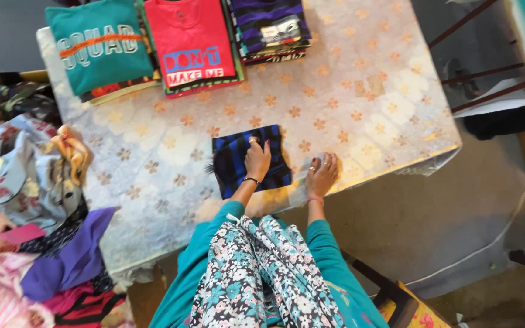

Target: Folding several t-shirts and arranging them on a table.

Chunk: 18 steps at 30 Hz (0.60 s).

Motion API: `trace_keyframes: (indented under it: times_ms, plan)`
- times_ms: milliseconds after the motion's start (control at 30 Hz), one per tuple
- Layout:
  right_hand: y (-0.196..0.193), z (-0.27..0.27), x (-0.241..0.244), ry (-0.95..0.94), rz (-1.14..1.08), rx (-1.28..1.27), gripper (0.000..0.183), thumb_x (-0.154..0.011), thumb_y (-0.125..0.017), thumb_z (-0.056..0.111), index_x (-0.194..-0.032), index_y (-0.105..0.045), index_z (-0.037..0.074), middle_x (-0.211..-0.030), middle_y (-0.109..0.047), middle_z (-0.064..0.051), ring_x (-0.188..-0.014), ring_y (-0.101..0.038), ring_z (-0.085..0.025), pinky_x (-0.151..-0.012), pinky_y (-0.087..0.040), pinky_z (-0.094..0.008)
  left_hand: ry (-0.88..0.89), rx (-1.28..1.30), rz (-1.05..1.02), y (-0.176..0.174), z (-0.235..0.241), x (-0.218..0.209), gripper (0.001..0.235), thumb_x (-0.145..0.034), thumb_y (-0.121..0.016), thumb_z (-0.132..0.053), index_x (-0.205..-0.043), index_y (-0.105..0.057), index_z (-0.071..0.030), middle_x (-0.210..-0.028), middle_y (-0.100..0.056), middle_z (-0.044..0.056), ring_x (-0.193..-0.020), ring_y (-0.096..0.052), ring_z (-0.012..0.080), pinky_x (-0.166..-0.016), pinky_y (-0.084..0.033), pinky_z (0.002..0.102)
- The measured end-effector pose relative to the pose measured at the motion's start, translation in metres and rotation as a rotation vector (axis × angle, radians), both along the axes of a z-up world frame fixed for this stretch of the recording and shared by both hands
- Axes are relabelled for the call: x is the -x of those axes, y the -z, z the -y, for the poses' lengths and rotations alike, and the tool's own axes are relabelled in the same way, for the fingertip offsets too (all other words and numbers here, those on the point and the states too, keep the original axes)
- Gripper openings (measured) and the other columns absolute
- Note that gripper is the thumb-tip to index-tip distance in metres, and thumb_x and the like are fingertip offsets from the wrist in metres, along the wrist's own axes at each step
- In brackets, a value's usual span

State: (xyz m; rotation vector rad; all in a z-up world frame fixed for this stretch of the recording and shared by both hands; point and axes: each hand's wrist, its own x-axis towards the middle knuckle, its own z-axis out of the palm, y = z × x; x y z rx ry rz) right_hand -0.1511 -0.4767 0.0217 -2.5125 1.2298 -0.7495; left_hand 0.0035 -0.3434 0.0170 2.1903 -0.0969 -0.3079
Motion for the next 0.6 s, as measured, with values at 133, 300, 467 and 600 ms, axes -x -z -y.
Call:
trace_keyframes:
  times_ms: [133,300,467,600]
  plan:
    - [0.003,0.005,-0.003,0.013,-0.010,-0.007,0.045,-0.099,-0.064,0.032,-0.137,-0.057,0.009,-0.149,-0.051,-0.015,-0.139,-0.046,-0.037,-0.113,-0.036,-0.051,0.033,-0.039,-0.057,0.002,0.025,0.007,0.040,-0.099,-0.062,-0.038,-0.119,-0.052,-0.005,-0.090,-0.072,0.028,-0.085,-0.069,0.0505,-0.072,-0.054,0.060]
    - [-0.004,0.001,-0.005,0.032,-0.033,-0.038,0.045,-0.097,-0.066,0.032,-0.136,-0.058,0.010,-0.148,-0.052,-0.015,-0.138,-0.046,-0.038,-0.112,-0.036,-0.052,0.044,0.042,-0.106,-0.012,0.025,0.011,0.043,-0.098,-0.064,-0.037,-0.122,-0.050,-0.005,-0.083,-0.073,0.026,-0.079,-0.070,0.0457,-0.070,-0.054,0.056]
    - [0.001,0.001,-0.002,0.022,-0.036,-0.011,0.044,-0.097,-0.067,0.032,-0.135,-0.059,0.010,-0.147,-0.053,-0.015,-0.138,-0.047,-0.038,-0.112,-0.037,-0.052,0.180,0.296,-0.062,-0.032,0.004,0.028,0.039,-0.097,-0.065,-0.028,-0.126,-0.052,-0.006,-0.094,-0.073,0.018,-0.072,-0.070,0.0349,-0.067,-0.054,0.046]
    - [-0.002,0.000,-0.003,0.013,-0.022,0.014,0.043,-0.098,-0.067,0.031,-0.135,-0.058,0.010,-0.146,-0.053,-0.015,-0.138,-0.047,-0.038,-0.113,-0.037,-0.051,0.306,0.153,0.397,-0.030,-0.035,0.008,0.032,-0.102,-0.066,-0.025,-0.130,-0.060,-0.013,-0.130,-0.067,0.009,-0.111,-0.063,0.0289,-0.099,-0.050,0.042]
